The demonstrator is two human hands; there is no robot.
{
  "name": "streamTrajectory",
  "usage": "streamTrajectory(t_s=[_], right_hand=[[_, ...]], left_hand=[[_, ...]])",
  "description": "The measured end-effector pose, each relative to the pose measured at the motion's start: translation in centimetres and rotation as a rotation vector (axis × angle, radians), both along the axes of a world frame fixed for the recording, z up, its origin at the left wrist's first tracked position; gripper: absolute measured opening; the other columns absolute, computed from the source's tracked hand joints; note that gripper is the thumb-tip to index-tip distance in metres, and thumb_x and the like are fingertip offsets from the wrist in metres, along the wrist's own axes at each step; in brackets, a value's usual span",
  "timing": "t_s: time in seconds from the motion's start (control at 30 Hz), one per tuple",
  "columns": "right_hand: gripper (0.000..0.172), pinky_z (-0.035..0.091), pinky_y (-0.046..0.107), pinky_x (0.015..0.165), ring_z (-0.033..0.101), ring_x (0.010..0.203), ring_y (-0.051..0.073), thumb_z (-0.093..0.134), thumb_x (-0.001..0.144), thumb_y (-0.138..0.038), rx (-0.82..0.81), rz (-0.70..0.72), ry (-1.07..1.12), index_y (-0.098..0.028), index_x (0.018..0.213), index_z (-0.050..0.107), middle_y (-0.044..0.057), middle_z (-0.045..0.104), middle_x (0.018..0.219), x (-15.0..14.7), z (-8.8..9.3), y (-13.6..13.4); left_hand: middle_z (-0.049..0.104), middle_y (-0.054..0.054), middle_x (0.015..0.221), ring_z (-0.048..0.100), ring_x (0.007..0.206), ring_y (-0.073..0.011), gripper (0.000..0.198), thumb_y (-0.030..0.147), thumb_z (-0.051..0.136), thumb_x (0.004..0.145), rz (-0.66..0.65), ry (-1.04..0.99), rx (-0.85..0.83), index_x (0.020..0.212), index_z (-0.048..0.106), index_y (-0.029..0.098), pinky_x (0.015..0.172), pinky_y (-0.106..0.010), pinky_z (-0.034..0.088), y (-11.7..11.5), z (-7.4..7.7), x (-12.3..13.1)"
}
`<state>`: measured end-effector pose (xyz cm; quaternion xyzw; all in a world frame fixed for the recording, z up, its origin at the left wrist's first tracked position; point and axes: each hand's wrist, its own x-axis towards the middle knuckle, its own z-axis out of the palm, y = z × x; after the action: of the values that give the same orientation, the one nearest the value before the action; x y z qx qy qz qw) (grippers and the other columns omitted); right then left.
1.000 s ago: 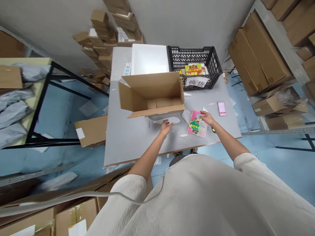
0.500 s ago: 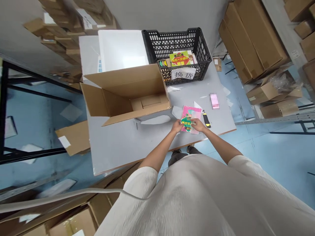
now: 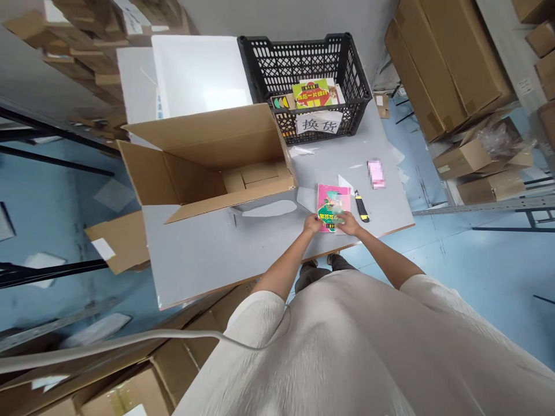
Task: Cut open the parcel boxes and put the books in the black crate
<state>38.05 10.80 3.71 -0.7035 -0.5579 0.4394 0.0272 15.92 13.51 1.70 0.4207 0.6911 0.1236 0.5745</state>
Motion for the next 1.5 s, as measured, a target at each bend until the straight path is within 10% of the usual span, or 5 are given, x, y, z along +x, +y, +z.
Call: streamTrajectory(t_s=[0.4,0.77,1.1,1.27,1.5], right_hand=[[0.018,0.062,0.042,0.095,0.069,0.089,0.029,0.062,0.084,-0.022,0.148,-0.276,-0.003,-0.028,0.101,0.068,0.003,0.073,0.086,-0.1,2.4,0.7],[0.040,0.057,0.049,0.110,0.071,0.116,0.034,0.051,0.091,-0.015,0.518,-0.121,-0.047,-0.021,0.124,0.073,0.017,0.074,0.137,0.5,9.9,5.9],[0.040,0.060,0.044,0.103,0.071,0.109,0.031,0.049,0.094,-0.015,0.825,0.081,0.019,-0.023,0.121,0.078,0.012,0.078,0.122,-1.7,17.6,7.0],[0.033,0.058,0.043,0.097,0.072,0.102,0.029,0.049,0.094,-0.012,1.011,0.194,0.031,-0.025,0.106,0.078,0.009,0.078,0.106,-3.0,21.5,6.9],[0.026,0.055,0.046,0.100,0.072,0.101,0.028,0.059,0.097,-0.013,1.072,0.539,0.171,-0.027,0.101,0.081,0.007,0.080,0.102,-6.8,27.3,7.4]], left_hand=[[0.078,-0.003,0.090,0.074,0.087,-0.0226,0.018,0.027,0.068,0.091,0.156,-0.200,0.097,0.108,0.071,0.022,0.090,-0.036,0.063,-3.1,2.2,-3.0],[0.074,-0.001,0.082,0.072,0.084,-0.0227,0.008,0.026,0.069,0.089,0.256,-0.132,0.136,0.096,0.066,0.023,0.100,-0.042,0.062,-2.9,3.4,-6.7],[0.078,-0.008,0.085,0.079,0.098,-0.0353,0.016,0.028,0.083,0.078,0.153,-0.115,0.138,0.090,0.074,0.025,0.105,-0.055,0.060,-2.0,5.9,-6.8],[0.081,-0.014,0.118,0.074,0.128,-0.0396,0.021,0.024,0.084,0.081,0.104,-0.077,0.279,0.100,0.078,0.025,0.122,-0.052,0.051,-3.5,10.3,-8.1],[0.068,-0.014,0.153,0.059,0.150,-0.0372,0.046,0.048,0.080,0.100,-0.052,0.001,1.059,0.142,0.074,0.028,0.132,-0.050,0.046,-2.3,22.8,-9.6]])
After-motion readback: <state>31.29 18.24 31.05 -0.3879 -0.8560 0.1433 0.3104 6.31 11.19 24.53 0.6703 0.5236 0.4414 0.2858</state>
